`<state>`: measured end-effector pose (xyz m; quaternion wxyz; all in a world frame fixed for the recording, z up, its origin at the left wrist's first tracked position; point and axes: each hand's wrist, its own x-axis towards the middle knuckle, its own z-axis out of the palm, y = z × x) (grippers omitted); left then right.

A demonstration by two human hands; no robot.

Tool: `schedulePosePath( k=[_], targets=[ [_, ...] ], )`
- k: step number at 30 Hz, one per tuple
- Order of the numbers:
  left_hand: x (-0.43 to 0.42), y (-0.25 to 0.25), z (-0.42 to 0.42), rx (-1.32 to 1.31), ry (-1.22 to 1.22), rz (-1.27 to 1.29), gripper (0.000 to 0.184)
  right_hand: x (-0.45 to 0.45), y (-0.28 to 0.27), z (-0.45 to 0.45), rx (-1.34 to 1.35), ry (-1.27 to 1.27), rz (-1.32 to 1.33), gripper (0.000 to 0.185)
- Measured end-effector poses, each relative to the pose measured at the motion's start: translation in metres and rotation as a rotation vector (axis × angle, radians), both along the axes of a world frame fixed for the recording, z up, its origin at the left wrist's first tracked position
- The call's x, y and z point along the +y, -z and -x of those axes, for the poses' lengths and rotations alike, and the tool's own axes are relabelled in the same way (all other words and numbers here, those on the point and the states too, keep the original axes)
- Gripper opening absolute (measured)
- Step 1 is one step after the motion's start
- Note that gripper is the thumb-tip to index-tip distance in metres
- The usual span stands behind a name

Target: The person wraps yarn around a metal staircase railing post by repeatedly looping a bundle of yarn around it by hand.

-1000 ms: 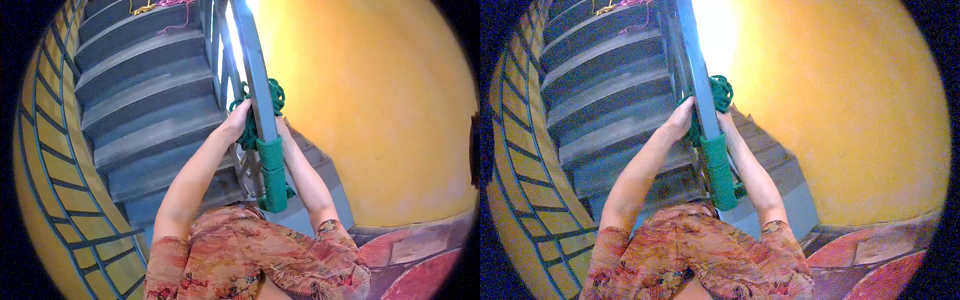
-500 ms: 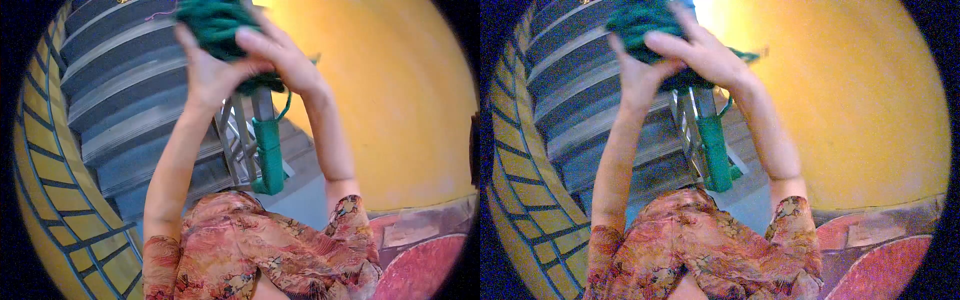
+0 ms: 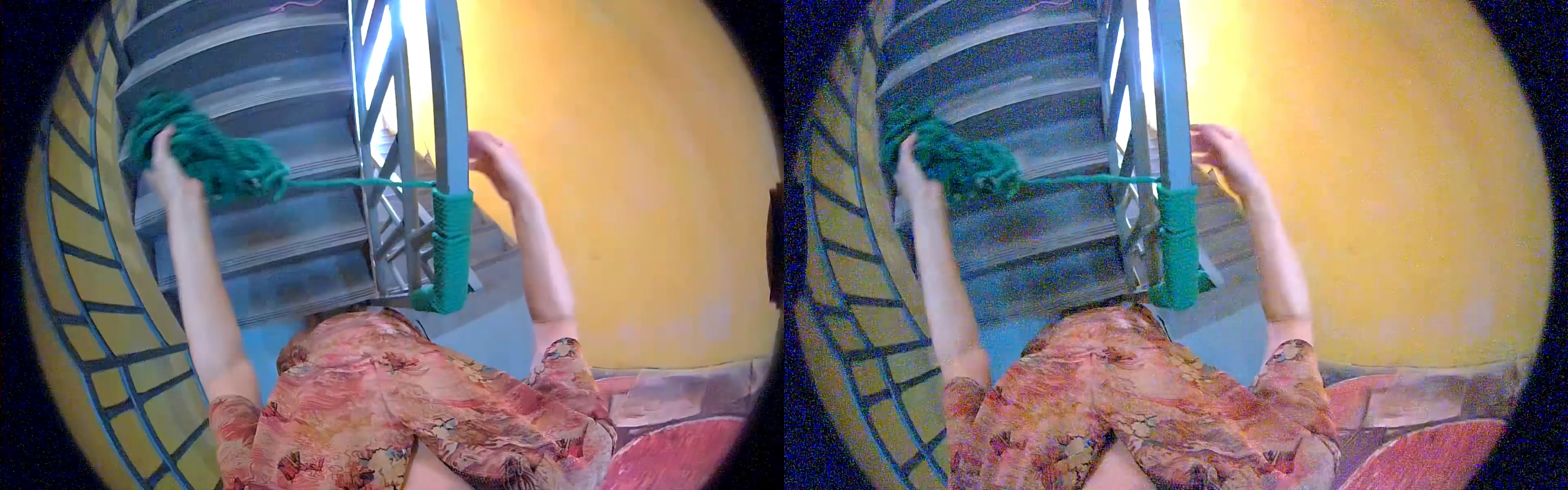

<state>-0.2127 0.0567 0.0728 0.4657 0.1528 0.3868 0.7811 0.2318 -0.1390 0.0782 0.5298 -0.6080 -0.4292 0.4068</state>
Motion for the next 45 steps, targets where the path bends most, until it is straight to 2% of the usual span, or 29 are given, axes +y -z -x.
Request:
schedulePosePath(
  k=[1, 2, 3, 4, 6, 8, 10, 11, 12, 13, 14, 16, 18, 20, 22, 24, 26, 28, 30, 32, 34, 35, 38, 40, 41, 42, 43, 44, 45],
  targets=[
    [0.004, 0.019, -0.018, 0.074, 0.137, -0.104, 0.061, 0.011, 0.023, -0.006, -0.035, -0.062, 0.153, 0.040],
    [-0.017, 0.004, -0.058, 0.042, 0.162, 0.041, 0.067, 0.010, 0.019, 0.021, 0.158, -0.178, 0.082, 0.045],
    [-0.040, -0.004, -0.093, 0.167, 0.213, -0.043, 0.067, 0.016, 0.030, 0.034, 0.278, -0.222, 0.037, 0.052],
    [-0.054, -0.006, -0.125, 0.119, 0.360, -0.029, 0.070, 0.023, 0.042, 0.042, 0.397, -0.268, -0.005, 0.059],
    [-0.073, 0.008, -0.192, 0.322, 0.541, -0.073, 0.070, 0.029, 0.067, 0.050, 0.482, -0.385, -0.106, 0.062],
    [-0.098, 0.031, -0.246, 0.894, 0.770, -0.150, 0.062, 0.033, 0.104, 0.036, 0.571, -0.481, -0.212, 0.066],
    [-0.130, 0.063, -0.280, 1.560, 0.660, -0.350, 0.049, 0.038, 0.147, 0.018, 0.011, 0.001, -0.415, 0.039],
    [-0.114, 0.073, -0.286, 1.503, 0.824, -0.469, 0.045, 0.035, 0.137, 0.019, 0.011, -0.003, -0.417, 0.039],
    [-0.101, 0.085, -0.288, 1.431, 0.996, -0.588, 0.041, 0.021, 0.126, 0.016, 0.327, 0.053, -0.362, 0.039],
    [-0.107, 0.061, -0.271, 1.131, 1.170, -0.487, 0.038, 0.002, 0.107, 0.015, 0.642, 0.117, -0.302, 0.039],
    [-0.104, 0.062, -0.262, 1.046, 1.132, -0.449, 0.037, -0.008, 0.089, 0.013, 0.957, 0.178, -0.243, 0.039],
    [-0.107, 0.042, -0.240, 0.839, 0.920, -0.332, 0.042, -0.017, 0.056, -0.003, 0.720, 0.271, -0.382, 0.041],
    [-0.107, 0.013, -0.225, 0.658, 0.794, -0.499, 0.051, -0.026, 0.007, -0.016, 0.526, 0.282, -0.463, 0.035],
    [-0.120, -0.033, -0.217, 0.679, 0.593, -0.718, 0.061, -0.021, -0.044, -0.010, 0.089, 0.375, -0.635, 0.033],
    [-0.139, -0.073, -0.220, 0.662, 0.349, -0.843, 0.055, -0.018, -0.099, 0.025, -0.173, 0.321, -0.703, 0.030],
    [-0.147, -0.103, -0.207, 0.690, 0.703, -0.880, 0.121, -0.015, -0.145, 0.077, -0.374, 0.185, -0.583, 0.028],
    [-0.145, -0.115, -0.209, 0.749, 0.239, -1.010, 0.121, -0.017, -0.176, 0.116, -0.367, -0.210, -0.484, 0.063],
    [-0.135, -0.111, -0.175, 0.559, 0.638, -1.034, 0.120, -0.014, -0.197, 0.138, -0.477, -0.547, -0.429, 0.066],
    [-0.124, -0.122, -0.157, 0.437, 0.627, -0.607, 0.119, -0.015, -0.198, 0.131, -0.468, -0.573, -0.462, 0.062],
    [-0.075, -0.087, -0.136, -0.010, 0.392, -0.363, 0.046, -0.017, -0.196, 0.124, -0.451, -0.655, -0.518, 0.055],
    [-0.053, -0.063, -0.116, -0.001, 0.352, -0.373, 0.041, -0.032, -0.179, 0.118, -0.202, -0.241, -0.488, 0.053],
    [-0.048, -0.052, -0.112, 0.007, 0.312, -0.387, 0.036, -0.022, -0.159, 0.078, -0.310, -0.233, -0.552, 0.039],
    [-0.043, -0.006, -0.125, 0.037, 0.372, -0.173, 0.034, 0.001, -0.075, 0.011, -0.253, 0.058, -0.307, 0.043],
    [-0.058, 0.003, -0.159, 0.153, 0.438, -0.089, 0.030, 0.001, -0.026, 0.001, -0.069, 0.060, -0.091, 0.040],
    [-0.069, 0.004, -0.179, 0.204, 0.598, -0.026, 0.029, 0.011, 0.009, -0.012, 0.020, -0.049, 0.088, 0.043],
    [-0.086, 0.006, -0.201, 0.253, 0.757, 0.041, 0.028, 0.005, 0.019, 0.009, 0.438, -0.249, -0.002, 0.043],
    [-0.101, 0.009, -0.224, 0.503, 0.848, 0.024, 0.029, 0.002, 0.024, 0.031, 0.541, -0.132, 0.048, 0.041],
    [-0.124, 0.007, -0.245, 0.892, 0.893, -0.103, 0.029, 0.010, 0.056, 0.018, 0.545, -0.138, 0.044, 0.041],
    [-0.131, 0.034, -0.270, 1.071, 0.897, -0.382, 0.032, 0.022, 0.114, -0.005, 0.727, -0.167, -0.037, 0.040]
  ],
)
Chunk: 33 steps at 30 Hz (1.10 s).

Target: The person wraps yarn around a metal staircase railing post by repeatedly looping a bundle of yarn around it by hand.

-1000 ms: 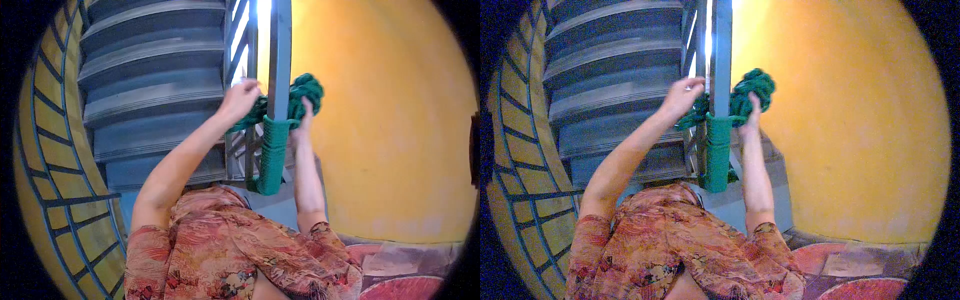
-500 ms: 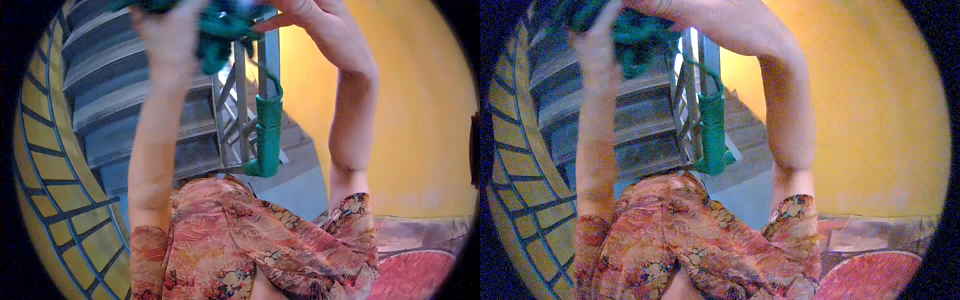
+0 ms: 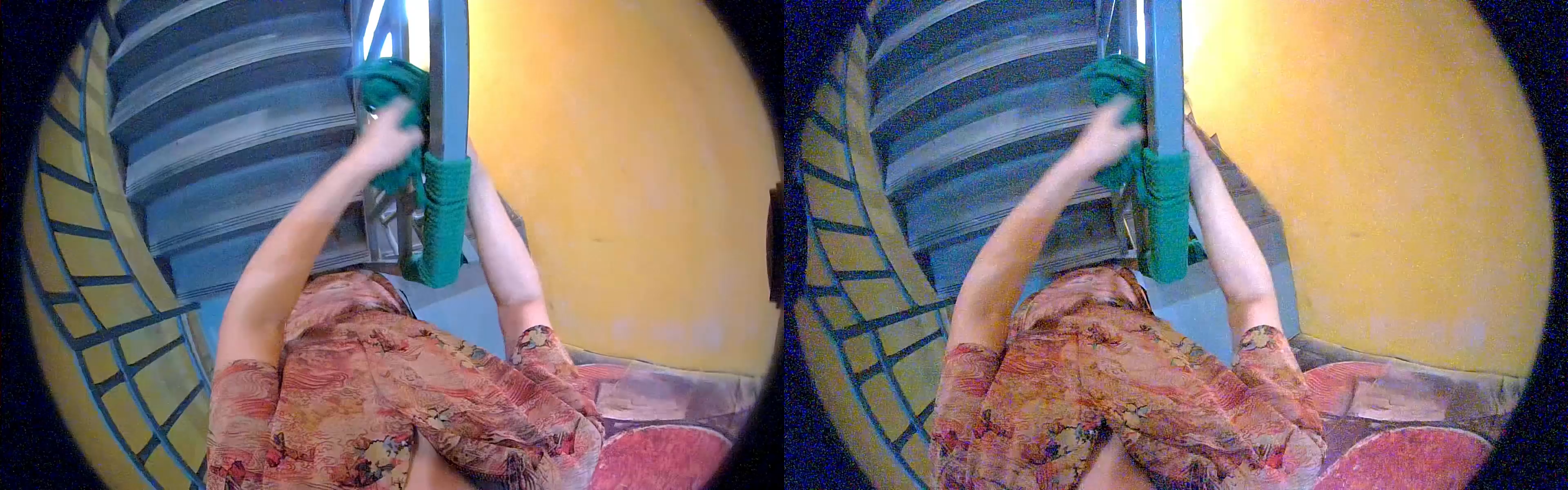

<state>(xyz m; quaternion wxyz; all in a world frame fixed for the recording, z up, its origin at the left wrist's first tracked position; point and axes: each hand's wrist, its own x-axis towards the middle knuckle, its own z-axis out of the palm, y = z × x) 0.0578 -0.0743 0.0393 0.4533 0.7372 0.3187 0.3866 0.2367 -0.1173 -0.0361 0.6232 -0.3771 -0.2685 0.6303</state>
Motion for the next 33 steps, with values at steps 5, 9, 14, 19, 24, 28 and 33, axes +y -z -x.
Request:
schedulePosePath(
  k=[5, 9, 14, 19, 24, 28, 33],
  targets=[
    [0.011, 0.049, -0.028, 0.384, 0.607, -0.285, 0.042, -0.035, -0.006, 0.038, 0.089, 0.228, -0.091, 0.038],
    [0.020, 0.012, 0.011, 0.039, 0.685, -0.181, 0.058, -0.039, -0.037, 0.045, -0.008, 0.485, -0.160, 0.034],
    [0.027, -0.022, 0.095, -0.271, 0.287, 0.201, 0.072, -0.048, -0.085, -0.030, 0.063, 0.736, -0.369, 0.037],
    [-0.010, -0.118, 0.113, -0.412, 0.132, -0.137, 0.121, -0.036, -0.245, 0.061, -0.840, 0.836, -0.660, 0.024],
    [0.046, -0.116, 0.111, -0.689, 0.257, -0.161, 0.080, -0.041, -0.294, 0.167, -1.023, -0.045, -0.662, 0.061],
    [0.053, -0.103, 0.154, -1.074, -0.347, 0.451, 0.032, -0.049, -0.271, 0.114, -0.895, 0.174, -0.689, 0.033],
    [0.100, -0.039, 0.166, -0.958, -0.585, 0.402, 0.041, -0.052, -0.154, -0.006, -0.797, 0.476, -0.133, 0.039]
  ],
)
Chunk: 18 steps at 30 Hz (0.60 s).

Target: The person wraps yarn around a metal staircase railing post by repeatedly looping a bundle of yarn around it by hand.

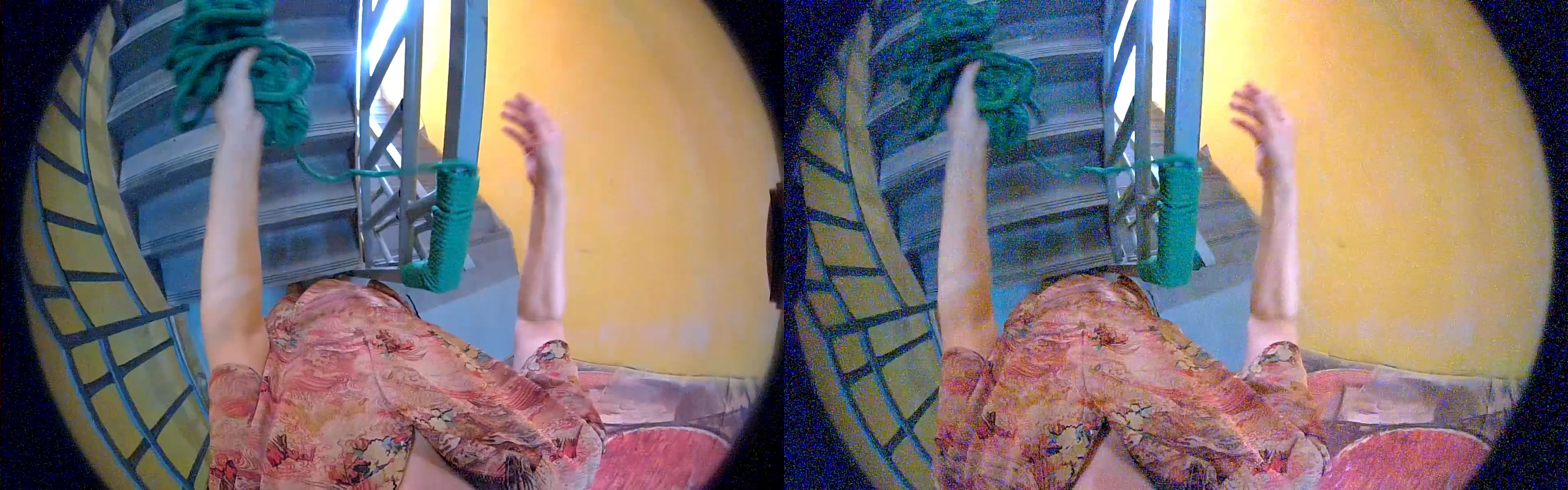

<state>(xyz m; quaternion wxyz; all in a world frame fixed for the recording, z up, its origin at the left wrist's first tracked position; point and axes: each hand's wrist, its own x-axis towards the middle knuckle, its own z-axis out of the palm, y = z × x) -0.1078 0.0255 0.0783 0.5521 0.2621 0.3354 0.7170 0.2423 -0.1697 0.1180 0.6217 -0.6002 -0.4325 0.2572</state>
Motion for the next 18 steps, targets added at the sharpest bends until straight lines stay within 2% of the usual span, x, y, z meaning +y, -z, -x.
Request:
schedulePosePath(
  k=[2, 4, 5, 6, 7, 8, 9, 11, 12, 13, 14, 15, 16, 18],
  targets=[
    [-0.007, 0.023, -0.031, 0.088, 0.087, 0.055, 0.047, 0.009, 0.041, 0.018, 0.136, -0.093, 0.121, 0.042],
    [-0.037, 0.005, -0.074, 0.272, 0.376, 0.273, 0.057, 0.029, 0.067, 0.031, 0.394, -0.283, 0.153, 0.036],
    [-0.050, 0.007, -0.095, 0.746, 0.447, -0.070, 0.057, 0.035, 0.090, 0.026, 0.405, -0.281, 0.144, 0.036],
    [-0.072, -0.007, -0.116, 0.957, 0.492, -0.322, 0.048, 0.043, 0.118, 0.017, 0.519, -0.372, 0.131, 0.037],
    [-0.080, 0.020, -0.151, 1.076, 0.474, -0.547, 0.046, 0.050, 0.132, 0.018, 0.634, -0.466, 0.116, 0.037],
    [-0.081, 0.053, -0.177, 1.185, 0.453, -0.775, 0.044, 0.048, 0.116, 0.046, 0.783, -0.339, -0.065, 0.035],
    [-0.080, 0.047, -0.177, 1.189, 0.458, -0.778, 0.044, 0.030, 0.098, 0.061, 0.785, -0.342, -0.124, 0.035],
    [-0.072, 0.017, -0.169, 1.103, 1.066, -0.893, 0.051, 0.020, 0.099, 0.061, 0.786, -0.342, -0.180, 0.034],
    [-0.067, 0.002, -0.160, 1.079, 1.303, -0.680, 0.056, 0.021, 0.116, 0.053, 0.888, -0.331, -0.207, 0.034],
    [-0.063, 0.007, -0.157, 0.867, 1.390, -0.605, 0.057, 0.020, 0.122, 0.051, 0.996, -0.315, -0.233, 0.034],
    [-0.060, 0.011, -0.153, 0.650, 1.460, -0.529, 0.057, 0.019, 0.125, 0.046, 1.001, -0.314, -0.230, 0.034],
    [-0.056, 0.015, -0.148, 0.569, 1.432, -0.467, 0.055, 0.017, 0.125, 0.038, 1.059, -0.259, -0.253, 0.035],
    [-0.054, 0.007, -0.138, 0.572, 1.433, -0.471, 0.055, 0.018, 0.120, 0.029, 1.112, -0.209, -0.281, 0.036],
    [-0.057, -0.022, -0.105, 0.578, 1.311, -0.225, 0.056, 0.014, 0.122, -0.024, 1.007, -0.238, -0.409, 0.034]
  ],
)
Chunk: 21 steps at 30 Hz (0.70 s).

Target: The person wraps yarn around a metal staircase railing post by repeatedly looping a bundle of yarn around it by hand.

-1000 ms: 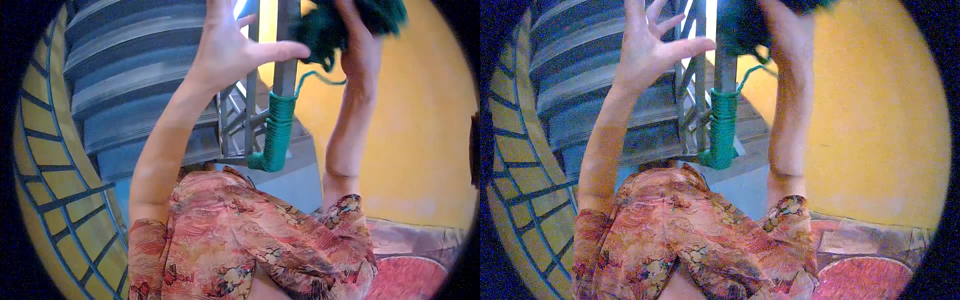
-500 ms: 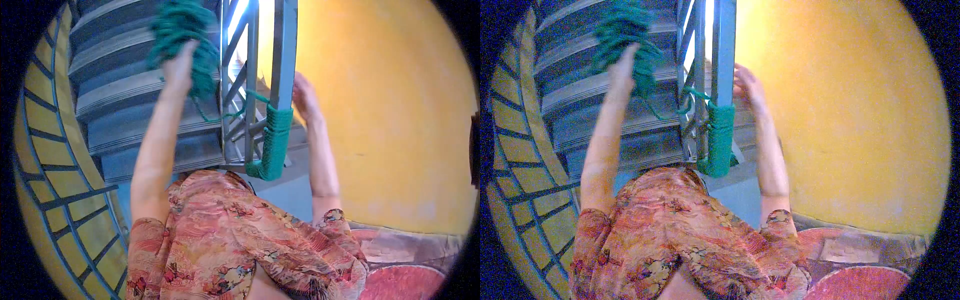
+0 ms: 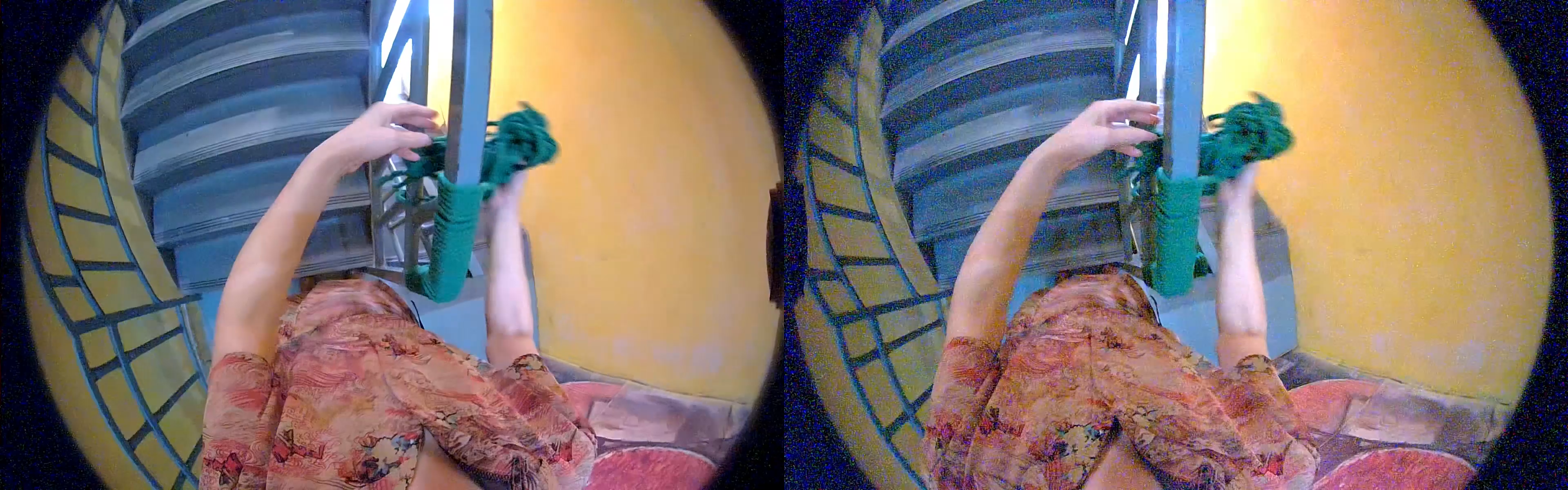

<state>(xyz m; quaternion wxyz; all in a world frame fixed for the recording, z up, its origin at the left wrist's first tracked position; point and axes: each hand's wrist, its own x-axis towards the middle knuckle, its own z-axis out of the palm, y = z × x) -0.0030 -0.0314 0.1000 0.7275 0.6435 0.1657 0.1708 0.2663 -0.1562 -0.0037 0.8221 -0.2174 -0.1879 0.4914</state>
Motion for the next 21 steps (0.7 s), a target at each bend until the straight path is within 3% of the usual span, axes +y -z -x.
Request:
schedulePosePath(
  k=[2, 3, 4, 6, 7, 9, 10, 12, 13, 14, 15, 16, 17, 18, 20, 21],
  targets=[
    [0.002, -0.005, 0.018, -0.017, -0.103, -0.058, 0.055, -0.013, -0.067, -0.002, -0.229, 0.027, -0.234, 0.032],
    [0.002, -0.006, 0.025, -0.183, -0.295, -0.130, 0.057, -0.013, -0.097, -0.007, -0.464, 0.427, -0.037, 0.030],
    [0.003, -0.008, 0.033, -0.351, -0.489, -0.200, 0.058, -0.010, -0.128, -0.015, -0.534, 0.372, -0.123, 0.030],
    [0.000, -0.031, 0.050, -0.642, -0.759, -0.378, 0.054, 0.016, -0.202, 0.046, -0.817, 0.616, -0.085, 0.032],
    [-0.001, -0.042, 0.064, -0.647, -0.766, -0.373, 0.054, 0.027, -0.220, 0.065, -0.884, 0.601, -0.098, 0.032],
    [-0.009, -0.073, 0.076, -0.653, -0.600, -0.518, 0.130, 0.036, -0.261, 0.104, -1.116, 0.558, -0.054, 0.033],
    [-0.011, -0.085, 0.072, -0.721, -0.640, -0.600, 0.128, 0.039, -0.277, 0.134, -1.283, 0.522, 0.009, 0.035],
    [-0.035, -0.114, 0.082, -1.153, -0.591, -0.316, 0.110, 0.047, -0.297, 0.173, -1.217, 0.001, -0.071, 0.068],
    [-0.024, -0.106, 0.082, -0.860, -0.654, -0.613, 0.076, 0.045, -0.298, 0.186, -1.248, -0.226, -0.130, 0.065],
    [-0.008, -0.101, 0.080, -0.749, -0.918, -0.605, 0.043, 0.039, -0.299, 0.203, -1.269, -0.453, -0.183, 0.063],
    [-0.045, -0.129, 0.110, -0.651, -0.759, 0.161, 0.037, 0.016, -0.307, 0.232, -1.452, -0.299, -0.027, 0.063],
    [-0.027, -0.110, 0.112, -0.868, -0.774, 0.160, 0.031, 0.010, -0.298, 0.220, -1.400, -0.267, -0.074, 0.054],
    [0.009, -0.091, 0.115, -0.861, -0.873, 0.260, 0.069, 0.010, -0.290, 0.195, -1.416, -0.172, -0.064, 0.041],
    [0.039, -0.074, 0.115, -0.945, -1.020, 0.368, 0.048, 0.010, -0.280, 0.164, -1.427, -0.081, -0.057, 0.033],
    [0.057, -0.050, 0.112, -0.994, -1.016, 0.276, 0.043, 0.003, -0.253, 0.119, -1.407, 0.056, 0.139, 0.036],
    [0.071, -0.028, 0.105, -0.890, -1.141, 0.190, 0.051, 0.001, -0.229, 0.093, -1.329, 0.075, 0.235, 0.037]
  ],
)
